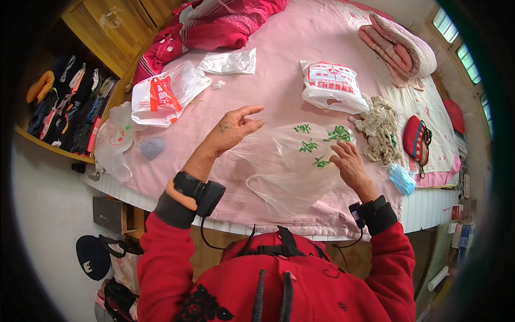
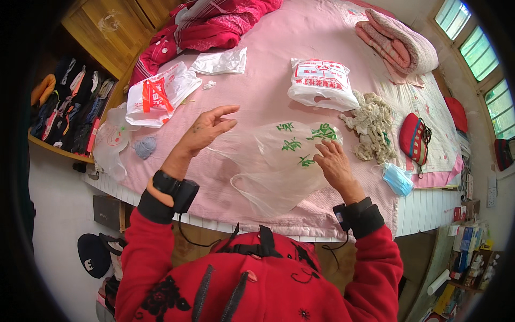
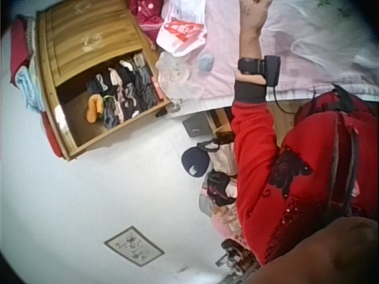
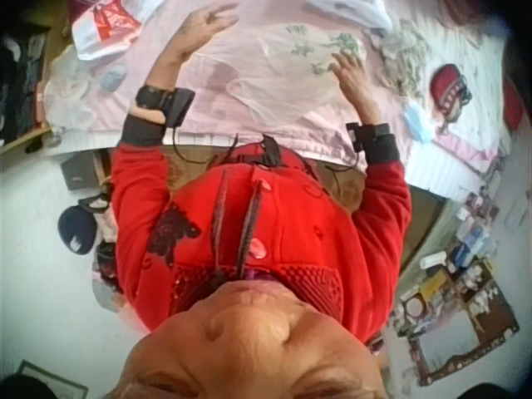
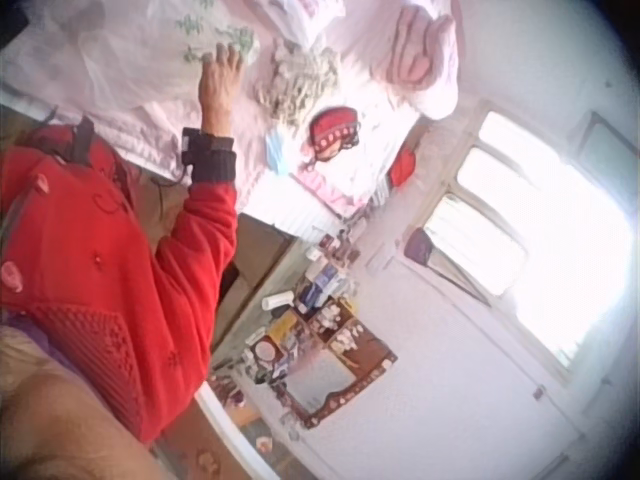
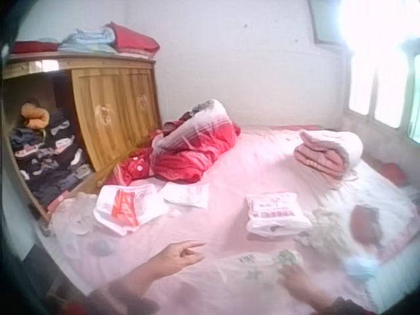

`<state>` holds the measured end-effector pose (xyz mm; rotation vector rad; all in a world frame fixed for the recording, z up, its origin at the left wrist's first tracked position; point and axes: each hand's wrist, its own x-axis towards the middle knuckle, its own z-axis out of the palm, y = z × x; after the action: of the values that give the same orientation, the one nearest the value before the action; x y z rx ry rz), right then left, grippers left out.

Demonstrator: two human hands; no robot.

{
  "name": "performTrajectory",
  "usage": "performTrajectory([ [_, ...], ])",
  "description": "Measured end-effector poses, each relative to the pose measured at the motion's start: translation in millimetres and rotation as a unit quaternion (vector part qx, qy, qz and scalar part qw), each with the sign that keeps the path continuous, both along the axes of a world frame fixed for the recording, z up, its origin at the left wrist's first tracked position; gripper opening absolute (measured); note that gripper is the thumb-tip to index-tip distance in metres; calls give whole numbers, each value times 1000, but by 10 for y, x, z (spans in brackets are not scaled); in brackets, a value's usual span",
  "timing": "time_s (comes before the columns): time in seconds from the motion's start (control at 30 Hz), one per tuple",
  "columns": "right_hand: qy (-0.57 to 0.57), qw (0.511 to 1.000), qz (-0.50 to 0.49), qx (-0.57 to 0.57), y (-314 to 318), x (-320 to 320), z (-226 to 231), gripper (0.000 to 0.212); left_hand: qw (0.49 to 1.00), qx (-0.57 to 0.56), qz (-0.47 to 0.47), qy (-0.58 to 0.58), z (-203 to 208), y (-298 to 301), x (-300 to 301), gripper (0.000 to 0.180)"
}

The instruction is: The person unpacks a blue face mask from a plastic wrapper and places it into a white plastic bag. They then pick up a bundle of white string, untangle it, fold it, and place it into the same bag.

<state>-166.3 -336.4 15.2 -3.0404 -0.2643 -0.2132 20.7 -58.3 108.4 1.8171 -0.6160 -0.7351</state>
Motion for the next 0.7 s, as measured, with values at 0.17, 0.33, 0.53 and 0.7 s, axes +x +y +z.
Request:
performTrajectory([
  [0.17, -5, 996, -86, -9, 36, -239, 188, 41, 1000, -4, -12, 17, -398, -304, 82, 47],
  [0.33, -98, 955, -221, 175, 98, -736, 204, 49, 996, 40, -51, 53, -735, -521, 184, 49],
  [0.53, 177, 584, -383, 693, 562, -942, -105, 54, 976, 149, -116, -107, -944, -479, 245, 52],
  [0.7, 247, 537, -360, 722, 761, -699, -248, 48, 967, 167, -169, -94, -1009, -183, 244, 65],
])
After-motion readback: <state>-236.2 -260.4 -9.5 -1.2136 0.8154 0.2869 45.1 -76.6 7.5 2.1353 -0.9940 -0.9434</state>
